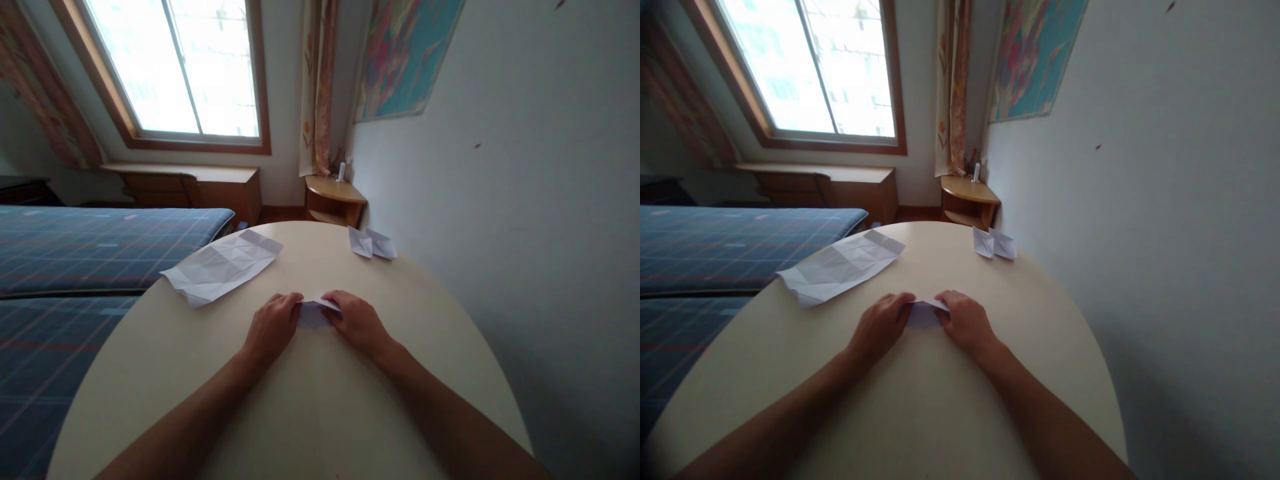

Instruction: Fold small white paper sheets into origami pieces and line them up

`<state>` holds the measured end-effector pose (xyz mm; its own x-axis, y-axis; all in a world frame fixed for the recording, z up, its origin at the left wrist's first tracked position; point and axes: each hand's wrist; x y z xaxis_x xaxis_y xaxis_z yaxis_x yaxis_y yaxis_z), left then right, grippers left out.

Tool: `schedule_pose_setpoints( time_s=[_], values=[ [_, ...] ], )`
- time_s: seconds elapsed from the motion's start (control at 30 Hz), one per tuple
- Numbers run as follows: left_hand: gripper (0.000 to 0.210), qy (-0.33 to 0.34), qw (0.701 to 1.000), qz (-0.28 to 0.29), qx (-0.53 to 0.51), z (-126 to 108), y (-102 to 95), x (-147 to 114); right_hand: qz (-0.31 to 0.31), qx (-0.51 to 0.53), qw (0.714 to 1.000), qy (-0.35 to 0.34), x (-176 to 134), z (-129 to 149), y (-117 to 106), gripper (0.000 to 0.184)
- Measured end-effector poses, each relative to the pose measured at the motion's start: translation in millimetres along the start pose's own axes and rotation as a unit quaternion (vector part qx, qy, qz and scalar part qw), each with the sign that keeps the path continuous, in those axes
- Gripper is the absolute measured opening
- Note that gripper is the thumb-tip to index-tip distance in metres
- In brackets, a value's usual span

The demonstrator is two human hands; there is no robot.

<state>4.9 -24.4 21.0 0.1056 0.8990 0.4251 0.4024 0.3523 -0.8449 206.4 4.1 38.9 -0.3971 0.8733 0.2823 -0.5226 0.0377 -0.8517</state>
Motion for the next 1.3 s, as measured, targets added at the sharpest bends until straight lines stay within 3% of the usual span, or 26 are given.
schedule_pose_setpoints(
  time_s=[0.23,0.57,0.87,1.3],
  values=[
    [0.018,-0.019,1.0,-0.002,0.004,-6.1,-2.8,-1.8,-0.01,0.004,1.0,0.006,-1.6,1.1,-0.5,0.04],
    [0.016,-0.091,0.995,0.02,0.02,-12.2,-7.4,0.7,-0.003,0.0,1.0,0.017,-0.8,1.7,4.6,0.04],
    [0.011,-0.048,0.998,-0.001,0.03,-15.7,-9.4,-1.3,0.001,-0.05,0.999,0.019,-1.2,12.4,-1.1,0.021],
    [0.011,-0.019,0.999,-0.006,0.035,-16.3,-8.8,-2.1,-0.001,-0.086,0.996,-0.004,-0.5,14.0,-1.0,0.016]
  ],
)
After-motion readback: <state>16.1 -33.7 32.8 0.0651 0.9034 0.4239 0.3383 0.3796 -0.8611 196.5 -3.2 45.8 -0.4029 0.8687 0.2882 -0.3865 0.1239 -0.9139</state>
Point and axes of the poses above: each hand's wrist, its own x-axis towards the middle knuckle, its own y-axis out of the palm, z = x × y, and after that the axes turned 4 degrees about -z, right-handed
